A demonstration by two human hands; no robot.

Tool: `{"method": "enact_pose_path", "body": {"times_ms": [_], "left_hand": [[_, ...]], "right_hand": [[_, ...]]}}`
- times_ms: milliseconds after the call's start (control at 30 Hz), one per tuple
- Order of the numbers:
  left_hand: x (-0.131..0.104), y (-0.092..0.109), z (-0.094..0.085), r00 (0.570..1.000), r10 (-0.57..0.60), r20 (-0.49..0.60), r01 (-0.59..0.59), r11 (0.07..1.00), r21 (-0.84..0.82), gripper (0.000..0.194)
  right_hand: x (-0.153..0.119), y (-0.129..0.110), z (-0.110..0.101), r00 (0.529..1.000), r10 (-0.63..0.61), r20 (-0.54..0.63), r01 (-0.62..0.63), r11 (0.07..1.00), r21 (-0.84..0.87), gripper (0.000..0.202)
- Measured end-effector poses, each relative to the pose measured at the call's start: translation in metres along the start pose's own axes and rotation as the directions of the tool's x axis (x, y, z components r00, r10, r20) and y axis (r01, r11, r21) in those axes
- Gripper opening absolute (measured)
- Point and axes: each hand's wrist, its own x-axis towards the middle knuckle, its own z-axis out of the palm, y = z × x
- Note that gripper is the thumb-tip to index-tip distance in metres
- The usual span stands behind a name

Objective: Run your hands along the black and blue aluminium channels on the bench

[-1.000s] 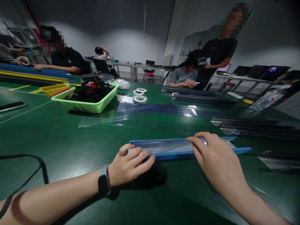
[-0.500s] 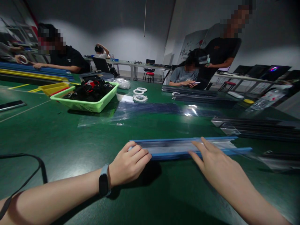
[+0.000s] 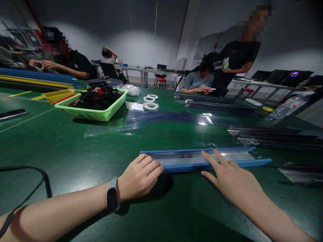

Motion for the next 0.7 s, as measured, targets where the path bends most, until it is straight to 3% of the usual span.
{"method": "enact_pose_path", "body": {"times_ms": [267,433,600,700], "left_hand": [[-0.002,-0.001,0.002,0.999,-0.018,0.029,0.019,0.999,-0.035,0.023],[-0.001,-0.001,0.003,0.999,-0.016,0.037,0.018,0.999,-0.049,0.023],[-0.001,-0.001,0.001,0.999,-0.050,-0.019,0.048,0.993,-0.105,0.022],[-0.004,-0.003,-0.005,0.991,-0.114,-0.073,0.098,0.977,-0.191,0.037]], "right_hand": [[0.005,0.002,-0.014,0.994,-0.100,-0.042,0.101,0.995,0.016,0.056],[0.010,-0.012,-0.024,0.981,-0.167,-0.102,0.182,0.971,0.157,0.057],[0.027,-0.023,-0.032,0.936,-0.336,-0.103,0.344,0.821,0.455,0.065],[0.045,-0.027,-0.032,0.907,-0.414,-0.079,0.377,0.713,0.591,0.082]]}}
